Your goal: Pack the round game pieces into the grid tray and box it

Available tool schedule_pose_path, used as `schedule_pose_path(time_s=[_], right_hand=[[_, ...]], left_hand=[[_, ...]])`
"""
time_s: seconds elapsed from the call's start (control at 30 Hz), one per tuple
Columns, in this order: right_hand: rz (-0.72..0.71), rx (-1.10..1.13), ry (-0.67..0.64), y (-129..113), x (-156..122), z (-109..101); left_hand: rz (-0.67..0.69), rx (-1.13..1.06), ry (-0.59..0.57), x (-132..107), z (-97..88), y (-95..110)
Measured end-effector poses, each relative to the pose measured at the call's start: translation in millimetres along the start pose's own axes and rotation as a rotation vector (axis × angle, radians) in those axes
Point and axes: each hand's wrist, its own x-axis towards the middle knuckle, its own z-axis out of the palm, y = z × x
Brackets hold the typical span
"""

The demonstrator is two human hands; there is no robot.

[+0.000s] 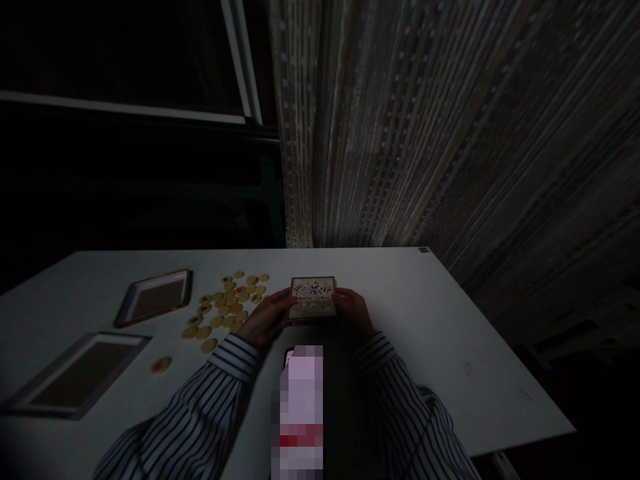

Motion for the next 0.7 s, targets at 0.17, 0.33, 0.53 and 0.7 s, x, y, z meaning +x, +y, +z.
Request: schedule_pose_path(time_s=[0.17,0.33,0.53,0.7], right_hand=[[0.023,0.082,0.012,-5,0,0],[0.023,0.137,0.003,-10,-2,-2],[0.014,0.171,-0.012,-17,-4,-5],[0.002,0.186,-0.027,-22,-6,-7]], left_hand=[[0.013,-0.019,-0.039,0,2.1,0],[0.007,-0.026,-0.043,0,6.7,2],[0.012,-0.024,-0.031,-6,18.1,7],[0.013,-0.014,-0.018,-9,24.4,11]])
